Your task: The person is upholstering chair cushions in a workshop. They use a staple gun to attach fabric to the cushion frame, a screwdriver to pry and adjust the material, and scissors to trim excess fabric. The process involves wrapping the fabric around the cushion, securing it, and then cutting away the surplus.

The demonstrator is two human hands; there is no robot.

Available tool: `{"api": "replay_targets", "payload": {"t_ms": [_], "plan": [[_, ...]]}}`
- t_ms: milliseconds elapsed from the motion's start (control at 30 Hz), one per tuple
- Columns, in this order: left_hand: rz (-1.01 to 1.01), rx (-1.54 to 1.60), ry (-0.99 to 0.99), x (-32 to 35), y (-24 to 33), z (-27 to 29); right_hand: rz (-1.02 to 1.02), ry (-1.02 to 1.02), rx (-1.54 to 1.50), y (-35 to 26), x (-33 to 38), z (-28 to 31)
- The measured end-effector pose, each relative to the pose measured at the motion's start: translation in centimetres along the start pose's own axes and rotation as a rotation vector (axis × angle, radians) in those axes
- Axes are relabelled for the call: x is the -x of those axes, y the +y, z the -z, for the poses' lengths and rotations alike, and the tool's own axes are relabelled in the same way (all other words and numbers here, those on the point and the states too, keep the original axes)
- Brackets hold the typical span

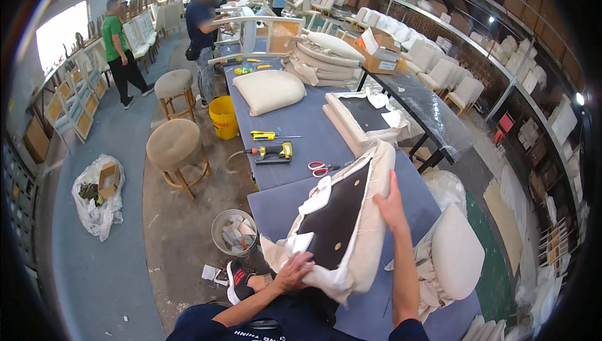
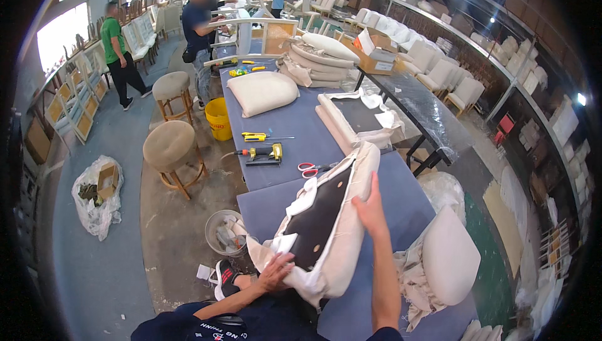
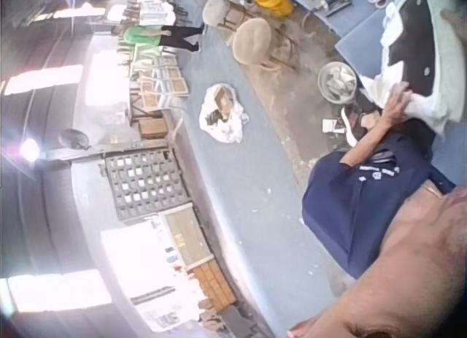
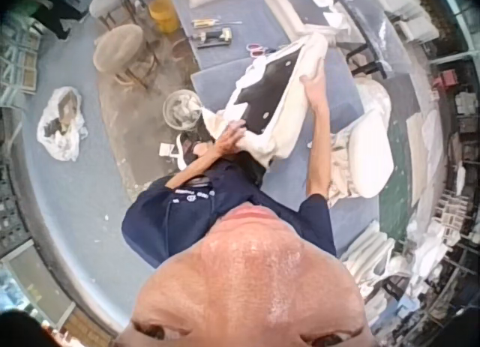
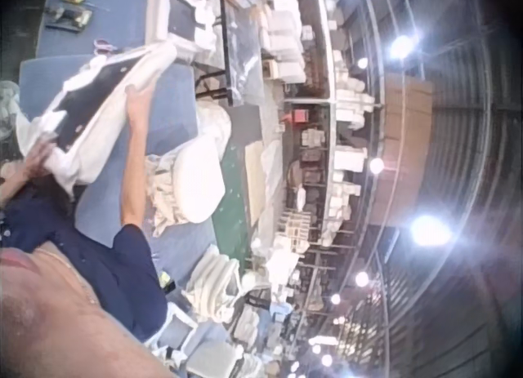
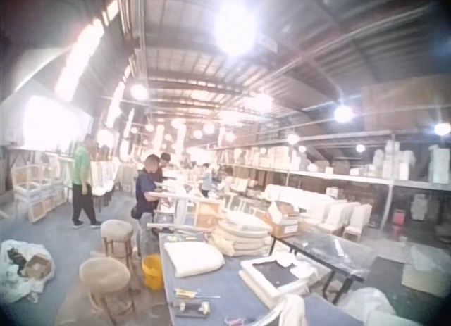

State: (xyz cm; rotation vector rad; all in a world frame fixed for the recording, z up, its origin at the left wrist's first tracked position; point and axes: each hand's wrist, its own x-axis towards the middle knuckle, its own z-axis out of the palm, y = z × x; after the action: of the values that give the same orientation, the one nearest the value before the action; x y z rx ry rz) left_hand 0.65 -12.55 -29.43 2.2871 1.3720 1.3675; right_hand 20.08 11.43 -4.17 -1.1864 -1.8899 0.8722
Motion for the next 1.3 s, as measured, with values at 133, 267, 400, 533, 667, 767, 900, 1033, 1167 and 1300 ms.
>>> {"api": "replay_targets", "payload": {"t_ms": [133, 267, 400, 533, 667, 767, 900, 1033, 1167, 1300], "plan": [[0.227, -0.082, -0.004, 1.1, -0.7, 1.2, 0.111, 0.067, 0.030, -2.1, -0.1, -4.8], [0.353, -0.108, 0.075, -1.2, 1.0, 1.5, 0.018, 0.064, -0.181, -0.9, -6.5, -6.7], [0.429, -0.084, 0.098, -2.8, 0.9, 0.8, -0.106, 0.019, -0.260, 1.0, -12.2, -5.9], [0.514, -0.081, 0.119, -2.9, 1.6, 0.4, -0.078, -0.045, -0.162, 2.8, -15.3, -6.7], [0.589, -0.077, 0.093, -4.2, 2.1, 0.8, -0.012, -0.095, -0.057, 1.2, -18.4, -8.6], [0.574, -0.074, 0.225, -3.9, 3.0, -2.3, 0.081, -0.259, -0.038, -1.5, -18.1, -10.3], [0.567, 0.035, 0.167, -3.8, 6.0, -7.8, 0.499, -0.611, -0.041, -2.9, -16.7, -11.2], [0.491, 0.120, 0.130, 0.2, 5.0, -6.7, 0.734, -0.932, -0.022, -7.7, -10.5, -11.6], [0.845, 0.082, 0.749, 0.0, -1.0, 2.0, 0.732, -1.107, 0.100, -9.2, -6.5, -6.8], [0.641, -0.021, 0.432, -5.9, -6.1, 12.1, 0.589, -1.075, 0.049, -5.4, -4.4, -0.2]]}}
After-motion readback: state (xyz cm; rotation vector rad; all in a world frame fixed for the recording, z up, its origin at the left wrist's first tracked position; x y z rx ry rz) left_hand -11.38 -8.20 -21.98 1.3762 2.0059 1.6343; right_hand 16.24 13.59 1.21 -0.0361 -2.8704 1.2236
